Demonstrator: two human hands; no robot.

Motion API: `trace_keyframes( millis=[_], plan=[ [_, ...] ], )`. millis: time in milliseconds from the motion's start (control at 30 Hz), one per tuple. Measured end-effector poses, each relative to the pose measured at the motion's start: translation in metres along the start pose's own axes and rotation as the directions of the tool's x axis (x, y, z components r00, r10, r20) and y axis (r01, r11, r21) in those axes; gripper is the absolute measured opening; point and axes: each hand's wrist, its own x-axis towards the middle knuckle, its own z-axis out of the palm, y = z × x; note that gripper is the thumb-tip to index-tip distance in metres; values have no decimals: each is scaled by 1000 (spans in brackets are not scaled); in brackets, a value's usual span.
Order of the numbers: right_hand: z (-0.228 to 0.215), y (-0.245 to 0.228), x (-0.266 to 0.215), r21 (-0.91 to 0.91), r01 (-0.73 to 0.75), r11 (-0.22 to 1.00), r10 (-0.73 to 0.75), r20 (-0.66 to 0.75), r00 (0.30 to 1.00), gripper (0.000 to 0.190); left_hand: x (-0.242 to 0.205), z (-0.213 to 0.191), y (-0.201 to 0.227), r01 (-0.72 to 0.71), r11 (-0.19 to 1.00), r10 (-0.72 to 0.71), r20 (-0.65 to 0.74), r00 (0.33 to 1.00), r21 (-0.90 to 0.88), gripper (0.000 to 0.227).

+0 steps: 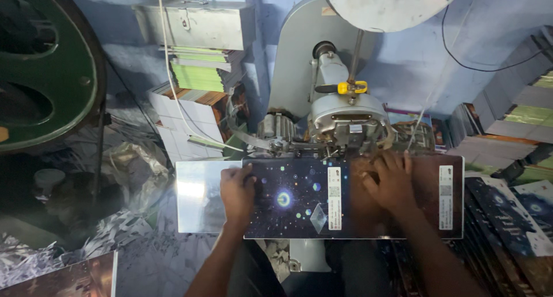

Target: The person repeatedly picks up a book cover, places it on a metal plate, and feeds it into a binding machine. The person then removes the processed cover and places it on a growing stack to the right. This cycle is repeated multiple times throughout the clip.

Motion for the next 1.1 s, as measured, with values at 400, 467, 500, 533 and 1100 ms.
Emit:
trace_keyframes(
  millis=[400,467,500,533,1100],
  plan=[
    [-8,1,-3,50,50,998,-43,-120,992,54,-3,3,9,-34,999,34,3,999,18,32],
    [-10,-3,-2,39,40,998,-36,-115,993,54,-2,4,8,-16,999,15,14,1000,41,32],
    [-11,-6,0,17,6,1000,-5,-102,995,54,-2,6,9,-19,999,19,14,1000,41,32],
    [-12,-11,3,-2,-24,1000,23,-90,996,54,-1,8,9,-21,999,20,11,1000,44,32],
    [-4,-15,11,-112,24,993,-21,25,999,50,-15,37,35,-81,997,81,157,984,-6,38]
  ],
)
